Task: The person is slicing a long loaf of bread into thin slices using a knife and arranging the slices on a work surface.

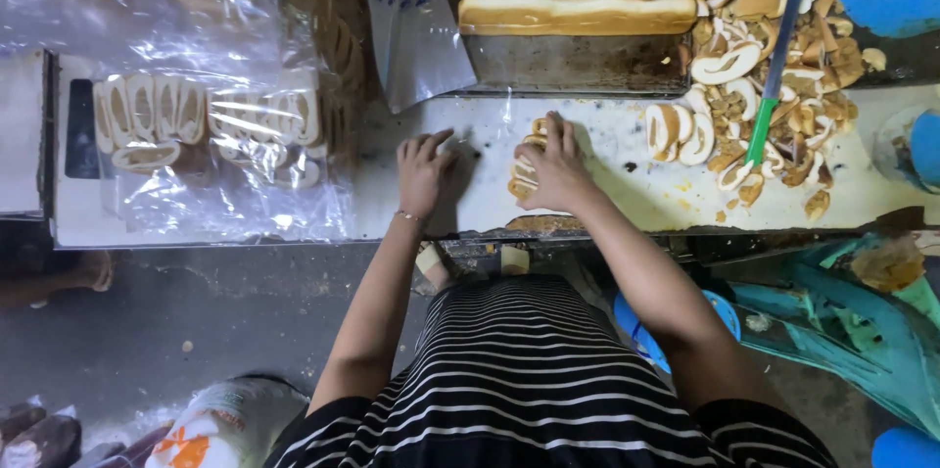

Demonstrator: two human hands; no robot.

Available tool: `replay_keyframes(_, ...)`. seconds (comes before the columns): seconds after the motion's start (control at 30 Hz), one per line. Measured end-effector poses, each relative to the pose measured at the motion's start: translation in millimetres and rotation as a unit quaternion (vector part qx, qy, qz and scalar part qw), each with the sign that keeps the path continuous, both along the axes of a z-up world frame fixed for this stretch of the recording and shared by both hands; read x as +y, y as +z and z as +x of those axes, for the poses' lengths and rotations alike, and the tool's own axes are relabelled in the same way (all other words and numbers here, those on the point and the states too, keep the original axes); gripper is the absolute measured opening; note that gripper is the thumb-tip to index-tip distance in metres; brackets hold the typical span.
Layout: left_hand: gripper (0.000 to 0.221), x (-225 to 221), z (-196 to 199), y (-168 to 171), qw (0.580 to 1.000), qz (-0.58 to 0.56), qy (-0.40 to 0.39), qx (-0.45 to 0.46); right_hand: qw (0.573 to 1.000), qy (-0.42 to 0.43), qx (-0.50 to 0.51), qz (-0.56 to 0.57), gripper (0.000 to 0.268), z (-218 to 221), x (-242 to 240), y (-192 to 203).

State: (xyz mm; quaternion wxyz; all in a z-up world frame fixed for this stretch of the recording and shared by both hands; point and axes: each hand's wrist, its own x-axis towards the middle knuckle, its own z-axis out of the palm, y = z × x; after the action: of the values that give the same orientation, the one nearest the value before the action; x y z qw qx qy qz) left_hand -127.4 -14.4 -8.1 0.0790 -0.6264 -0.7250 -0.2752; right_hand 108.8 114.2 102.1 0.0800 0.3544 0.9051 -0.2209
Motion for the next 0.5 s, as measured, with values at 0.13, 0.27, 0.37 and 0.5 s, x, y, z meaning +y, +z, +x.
replay_keyframes(0.13, 0.013, 8.2, -8.9, 11.9, 0.998, 0.001, -0.021, 0.051, 1.0, 0.011, -0.015, 0.007, 0.083, -0.5, 3.4, -1.1)
replay_keyframes(0.27, 0.017, 13.7, -18.5, -9.7, 0.992, 0.03, -0.068, 0.103, 0.999, 0.031, -0.025, -0.008, 0.08, -2.6, 2.3, 7.5)
replay_keyframes(0.37, 0.014, 1.0, -15.3, -3.5, 0.987, 0.071, -0.093, 0.106, 0.998, 0.026, -0.047, -0.027, 0.082, -5.6, 1.3, 14.6)
replay_keyframes(0.5, 0.006, -8.7, -16.7, 8.1, 0.995, 0.069, -0.06, 0.048, 0.997, 0.023, -0.06, -0.037, 0.093, -9.8, 1.0, 24.8)
